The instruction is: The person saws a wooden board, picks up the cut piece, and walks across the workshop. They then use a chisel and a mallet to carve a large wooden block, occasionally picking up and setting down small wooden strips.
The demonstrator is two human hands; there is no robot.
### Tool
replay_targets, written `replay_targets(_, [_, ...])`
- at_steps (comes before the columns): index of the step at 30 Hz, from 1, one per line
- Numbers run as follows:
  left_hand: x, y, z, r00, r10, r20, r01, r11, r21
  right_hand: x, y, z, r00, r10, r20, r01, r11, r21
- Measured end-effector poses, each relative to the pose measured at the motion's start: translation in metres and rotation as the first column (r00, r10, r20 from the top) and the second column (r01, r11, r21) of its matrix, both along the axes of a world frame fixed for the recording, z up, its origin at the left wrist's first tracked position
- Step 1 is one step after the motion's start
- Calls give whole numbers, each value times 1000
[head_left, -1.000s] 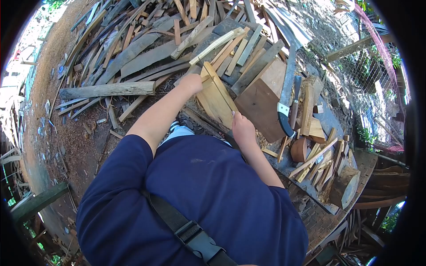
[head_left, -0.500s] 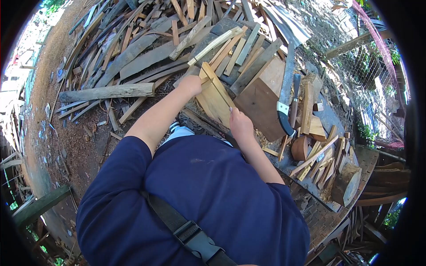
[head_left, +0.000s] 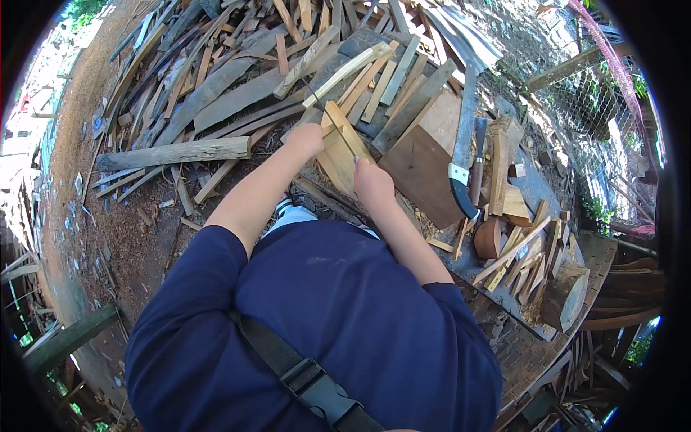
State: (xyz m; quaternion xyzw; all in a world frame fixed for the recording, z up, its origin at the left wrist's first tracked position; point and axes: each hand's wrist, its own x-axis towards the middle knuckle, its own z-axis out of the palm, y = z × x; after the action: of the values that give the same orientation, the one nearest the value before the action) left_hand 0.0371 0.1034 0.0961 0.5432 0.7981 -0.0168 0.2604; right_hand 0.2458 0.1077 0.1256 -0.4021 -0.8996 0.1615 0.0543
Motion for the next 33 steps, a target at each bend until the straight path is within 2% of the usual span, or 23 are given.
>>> replay_targets(5, [-10,6,3,998,51,27,-50,998,-24,44,-12,7,998,-9,67,13,998,-57])
replay_targets(11, [6,-2,9,1000,-3,-27,3,1000,16,-20,8,-9,1000,3,-14,-3,1000,-2])
replay_targets(13, [0,1,11,999,36,1,-36,999,-3,-16,10,-1,1000,10,-10,-10,1000,-7])
replay_targets(15, [4,2,12,1000,3,-10,-4,1000,-20,-5,6,9,1000,9,2,-9,1000,-18])
replay_targets(17, [10,0,12,1000,-12,-15,11,999,-33,5,3,17,990,27,141,-21,999,-42])
replay_targets(18, [12,-3,10,1000,-3,-18,3,1000,-3,0,4,14,990,31,139,-25,999,-47])
replay_targets(20, [12,-3,11,1000,-3,-23,3,1000,29,-16,14,6,999,37,11,-36,999,-19])
replay_targets(23, [9,-1,14,999,33,14,-34,999,20,-40,23,0,1000,21,-3,-21,1000,-1])
replay_targets(26, [-1,3,9,999,33,1,-33,999,-19,-20,13,9,1000,9,-21,-10,1000,-24])
replay_targets(27, [-7,5,6,998,54,11,-54,998,-26,-11,8,14,1000,6,-18,-7,1000,-22])
replay_targets(29, [-4,7,7,996,80,28,-79,996,-30,4,2,21,992,4,125,4,998,-68])
replay_targets(31, [7,2,12,1000,22,-7,-22,1000,-7,-6,9,19,995,3,104,3,998,-63])
replay_targets(33, [7,4,8,999,36,-1,-36,999,-7,-22,16,13,996,-5,84,10,998,-59])
